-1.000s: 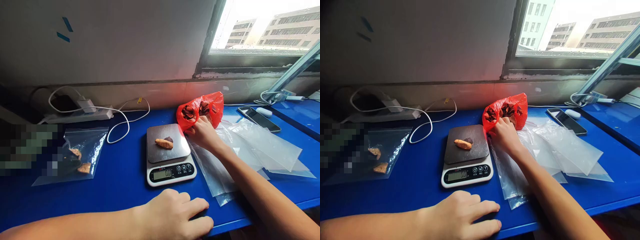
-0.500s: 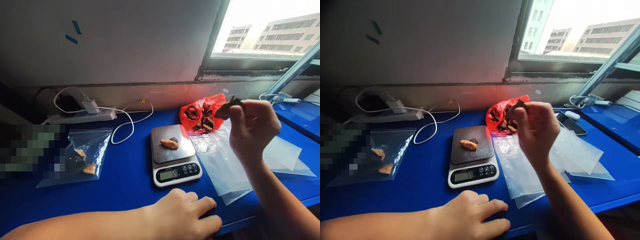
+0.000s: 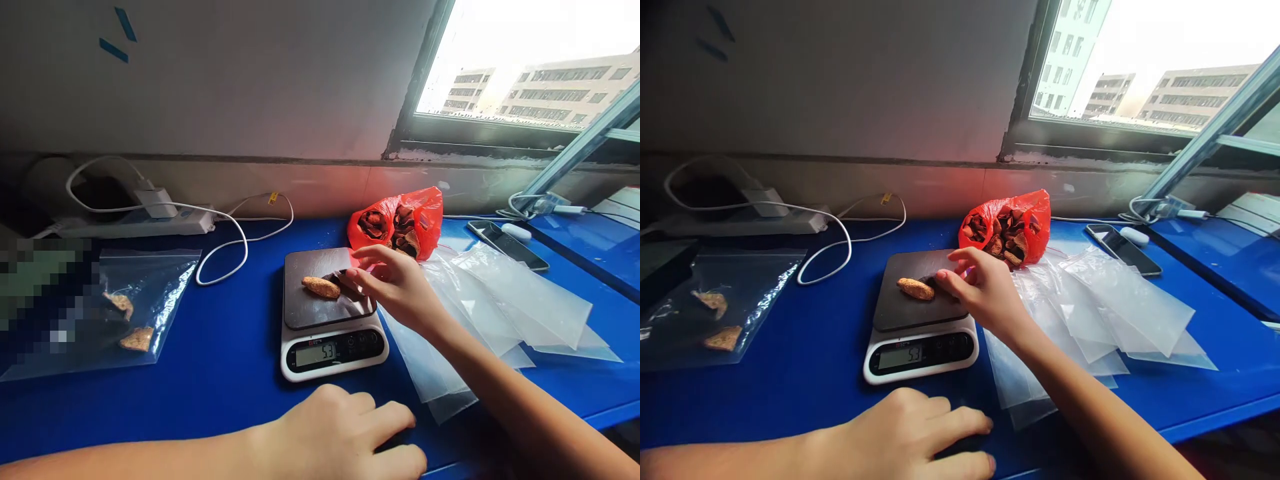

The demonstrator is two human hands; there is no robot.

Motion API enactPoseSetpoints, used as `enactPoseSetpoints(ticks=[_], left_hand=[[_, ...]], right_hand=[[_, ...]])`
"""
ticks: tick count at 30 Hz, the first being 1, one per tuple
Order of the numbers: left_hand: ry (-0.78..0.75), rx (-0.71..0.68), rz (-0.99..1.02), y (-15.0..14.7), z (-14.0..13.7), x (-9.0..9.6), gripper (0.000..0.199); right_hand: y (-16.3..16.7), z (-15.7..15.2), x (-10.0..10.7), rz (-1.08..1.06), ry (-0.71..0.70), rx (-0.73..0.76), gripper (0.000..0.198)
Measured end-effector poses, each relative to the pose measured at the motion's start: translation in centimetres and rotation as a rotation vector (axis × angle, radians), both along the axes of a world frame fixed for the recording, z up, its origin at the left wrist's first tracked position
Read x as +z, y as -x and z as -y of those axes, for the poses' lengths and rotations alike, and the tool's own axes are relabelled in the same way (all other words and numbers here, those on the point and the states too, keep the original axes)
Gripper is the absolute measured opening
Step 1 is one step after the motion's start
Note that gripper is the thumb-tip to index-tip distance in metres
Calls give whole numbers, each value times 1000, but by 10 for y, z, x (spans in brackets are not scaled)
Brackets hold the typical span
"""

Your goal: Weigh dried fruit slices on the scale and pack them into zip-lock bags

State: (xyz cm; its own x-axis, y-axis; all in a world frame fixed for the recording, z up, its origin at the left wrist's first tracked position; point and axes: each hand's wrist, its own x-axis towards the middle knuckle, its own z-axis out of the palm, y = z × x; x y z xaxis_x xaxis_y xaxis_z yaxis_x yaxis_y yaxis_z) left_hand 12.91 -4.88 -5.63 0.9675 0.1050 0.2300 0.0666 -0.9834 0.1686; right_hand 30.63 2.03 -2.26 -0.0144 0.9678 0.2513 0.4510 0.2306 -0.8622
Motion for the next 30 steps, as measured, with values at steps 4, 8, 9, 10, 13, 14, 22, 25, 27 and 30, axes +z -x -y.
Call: enactPoseSetpoints(ticks=[4,8,9,10,13,14,22,25,27,30], left_hand=[[13,8,44,0,-2,3,26],[11,18,30,0,-2,5,23],[14,16,21,1,-2,5,22],[18,14,18,1,-2,5,22],[29,14,55,1,-3,0,22],[29,15,74,2,-3,-2,22],[37,6,134,0,-8,-25,21],[56,-3,105,0,-8,-22,22],[62,-7,69,2,-7,-13,20],[112,-36,-48,4,-4,8,23]], right_hand=[[2,1,-1,-90,-16,-18,30],[0,1,0,83,-168,-21,18],[-1,2,1,124,-228,-41,16],[-3,3,3,152,-292,-73,15],[-15,2,11,134,-464,-233,13],[-21,1,13,96,-497,-302,13],[-71,-38,23,467,-229,-362,14],[-67,-61,24,779,-249,-242,15],[-59,-74,22,840,-274,-201,14],[-48,-90,14,821,-224,-241,17]])
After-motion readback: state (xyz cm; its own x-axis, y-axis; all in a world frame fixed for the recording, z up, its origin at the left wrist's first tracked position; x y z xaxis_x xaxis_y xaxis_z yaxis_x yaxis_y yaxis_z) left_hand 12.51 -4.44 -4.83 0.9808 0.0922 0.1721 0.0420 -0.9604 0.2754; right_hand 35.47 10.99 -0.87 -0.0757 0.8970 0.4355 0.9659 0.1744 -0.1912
